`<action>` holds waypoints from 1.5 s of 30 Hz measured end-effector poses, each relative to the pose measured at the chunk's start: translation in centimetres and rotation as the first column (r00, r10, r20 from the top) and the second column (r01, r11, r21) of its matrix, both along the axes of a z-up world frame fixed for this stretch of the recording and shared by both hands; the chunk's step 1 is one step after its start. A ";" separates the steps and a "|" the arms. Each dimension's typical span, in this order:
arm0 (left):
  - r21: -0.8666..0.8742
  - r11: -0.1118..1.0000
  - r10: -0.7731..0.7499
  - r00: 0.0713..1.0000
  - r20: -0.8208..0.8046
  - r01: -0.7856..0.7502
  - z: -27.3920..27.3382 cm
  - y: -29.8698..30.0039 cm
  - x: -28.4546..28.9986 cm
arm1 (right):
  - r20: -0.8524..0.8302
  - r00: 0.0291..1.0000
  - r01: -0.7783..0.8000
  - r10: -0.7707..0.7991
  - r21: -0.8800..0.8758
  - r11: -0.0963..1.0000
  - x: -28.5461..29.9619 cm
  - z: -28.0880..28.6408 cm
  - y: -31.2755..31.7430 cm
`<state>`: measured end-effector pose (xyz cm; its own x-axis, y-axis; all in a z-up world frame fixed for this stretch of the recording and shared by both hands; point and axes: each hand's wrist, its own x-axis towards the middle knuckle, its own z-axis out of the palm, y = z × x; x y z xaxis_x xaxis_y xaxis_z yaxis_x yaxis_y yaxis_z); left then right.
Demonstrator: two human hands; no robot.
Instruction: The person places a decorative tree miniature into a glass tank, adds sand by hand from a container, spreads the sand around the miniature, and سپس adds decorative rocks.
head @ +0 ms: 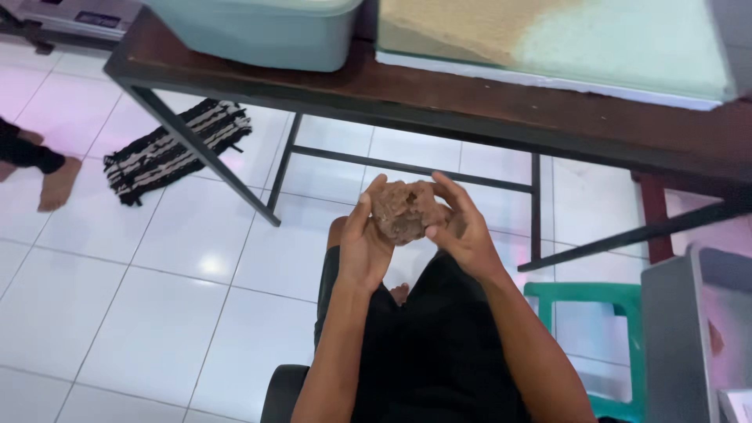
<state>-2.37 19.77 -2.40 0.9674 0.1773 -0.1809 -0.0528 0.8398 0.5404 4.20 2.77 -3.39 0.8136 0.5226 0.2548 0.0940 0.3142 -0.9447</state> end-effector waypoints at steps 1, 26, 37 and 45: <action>0.000 1.000 0.016 1.000 0.003 -0.016 -0.3 0.6 -0.3 | 0.003 1.000 -0.016 0.016 0.000 1.000 0.0 -0.6 0.4; -0.248 0.966 -0.051 0.994 0.099 0.074 -3.9 -1.6 -0.9 | 0.787 0.545 0.533 -0.291 -0.057 0.844 -1.8 -2.1 1.4; 0.073 0.996 0.037 0.998 0.059 -0.041 -4.1 0.4 0.3 | 0.214 0.977 0.061 -0.011 -0.232 0.971 -1.4 -1.4 0.2; 0.709 0.703 0.030 0.999 0.045 -0.054 1.0 1.7 -0.6 | -0.154 0.988 -0.030 0.013 -0.105 0.994 -0.9 -2.8 0.5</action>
